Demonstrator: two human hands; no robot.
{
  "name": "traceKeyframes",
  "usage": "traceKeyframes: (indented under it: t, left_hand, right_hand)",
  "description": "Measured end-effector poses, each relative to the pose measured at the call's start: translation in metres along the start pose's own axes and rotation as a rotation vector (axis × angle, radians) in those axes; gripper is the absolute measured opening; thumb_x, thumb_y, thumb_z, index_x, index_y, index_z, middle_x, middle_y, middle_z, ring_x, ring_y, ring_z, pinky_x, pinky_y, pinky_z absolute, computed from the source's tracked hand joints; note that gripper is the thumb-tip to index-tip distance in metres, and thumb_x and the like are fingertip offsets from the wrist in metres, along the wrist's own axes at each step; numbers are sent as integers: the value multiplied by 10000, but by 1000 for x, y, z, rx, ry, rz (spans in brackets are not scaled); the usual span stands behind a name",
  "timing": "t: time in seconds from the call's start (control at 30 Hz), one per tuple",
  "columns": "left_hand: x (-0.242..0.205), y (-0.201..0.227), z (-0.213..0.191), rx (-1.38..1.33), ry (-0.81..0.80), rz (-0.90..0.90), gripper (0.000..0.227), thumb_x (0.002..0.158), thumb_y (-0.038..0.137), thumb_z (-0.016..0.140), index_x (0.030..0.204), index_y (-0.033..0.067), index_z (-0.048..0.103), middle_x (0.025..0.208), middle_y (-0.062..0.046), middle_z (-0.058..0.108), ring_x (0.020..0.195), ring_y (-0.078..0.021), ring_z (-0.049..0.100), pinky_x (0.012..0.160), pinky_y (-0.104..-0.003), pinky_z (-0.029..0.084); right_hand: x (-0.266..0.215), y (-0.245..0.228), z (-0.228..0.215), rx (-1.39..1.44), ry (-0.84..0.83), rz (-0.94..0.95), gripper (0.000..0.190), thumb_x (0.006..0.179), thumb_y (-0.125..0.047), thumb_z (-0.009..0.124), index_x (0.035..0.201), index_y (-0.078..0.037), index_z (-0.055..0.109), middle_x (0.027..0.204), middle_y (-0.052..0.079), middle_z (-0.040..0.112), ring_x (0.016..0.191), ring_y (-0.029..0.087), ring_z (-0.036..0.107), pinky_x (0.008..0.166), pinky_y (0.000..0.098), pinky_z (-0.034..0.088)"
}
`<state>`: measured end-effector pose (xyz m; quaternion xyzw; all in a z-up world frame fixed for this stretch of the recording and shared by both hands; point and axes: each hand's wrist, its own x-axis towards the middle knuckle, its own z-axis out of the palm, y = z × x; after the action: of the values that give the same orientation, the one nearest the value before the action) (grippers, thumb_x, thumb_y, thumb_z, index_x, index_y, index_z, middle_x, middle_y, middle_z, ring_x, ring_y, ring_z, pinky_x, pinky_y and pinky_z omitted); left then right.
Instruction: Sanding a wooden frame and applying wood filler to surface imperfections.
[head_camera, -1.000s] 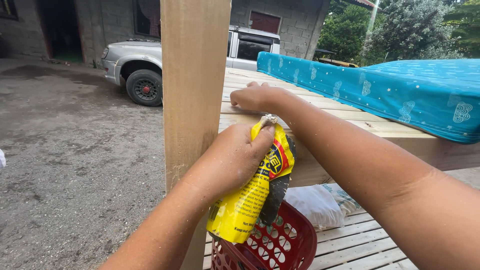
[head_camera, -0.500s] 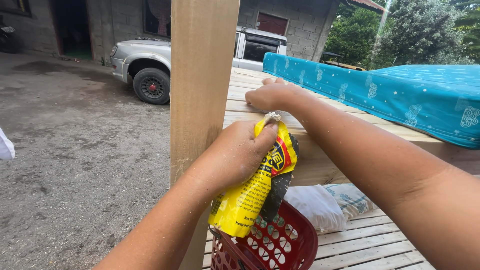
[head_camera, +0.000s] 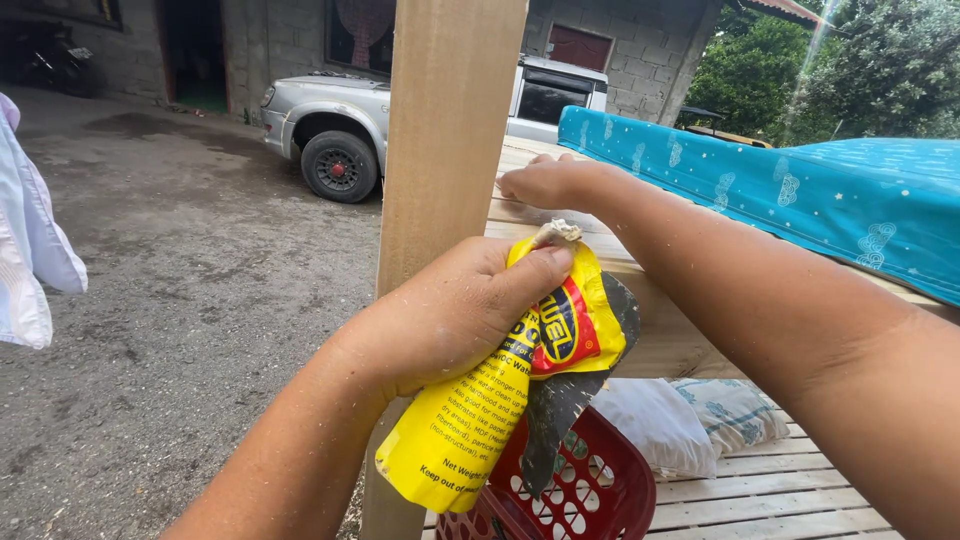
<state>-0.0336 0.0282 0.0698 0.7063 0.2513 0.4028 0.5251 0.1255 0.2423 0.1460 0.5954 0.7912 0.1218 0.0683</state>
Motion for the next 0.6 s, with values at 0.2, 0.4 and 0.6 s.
traceKeyframes:
  t: [0.2, 0.4, 0.6]
  left_hand:
    - [0, -7, -1, 50, -46, 17, 419, 996, 408, 508, 1086, 43, 694, 867, -46, 758, 689, -98, 690, 636, -295, 576]
    - [-3, -10, 1, -7, -48, -5, 446, 1003, 417, 517, 1021, 18, 714, 837, -50, 747, 667, -103, 668, 620, -297, 566]
    - [-9, -5, 7, -61, 48, -85, 467, 979, 446, 516, 998, 17, 701, 800, -56, 732, 634, -121, 659, 600, -300, 558]
  right_hand:
    - [75, -9, 17, 6, 151, -340, 560, 973, -481, 455, 1467, -221, 503, 1577, 168, 388, 1479, 378, 293, 1168, 602, 186]
    - [-18, 9, 4, 63, 48, 81, 655, 1010, -649, 264, 1393, -323, 682, 1671, 118, 265, 1537, 425, 193, 1248, 570, 153]
    - [-23, 85, 31, 203, 95, 308, 776, 954, -702, 407, 1496, -149, 458, 1625, 213, 268, 1511, 432, 169, 1169, 631, 184]
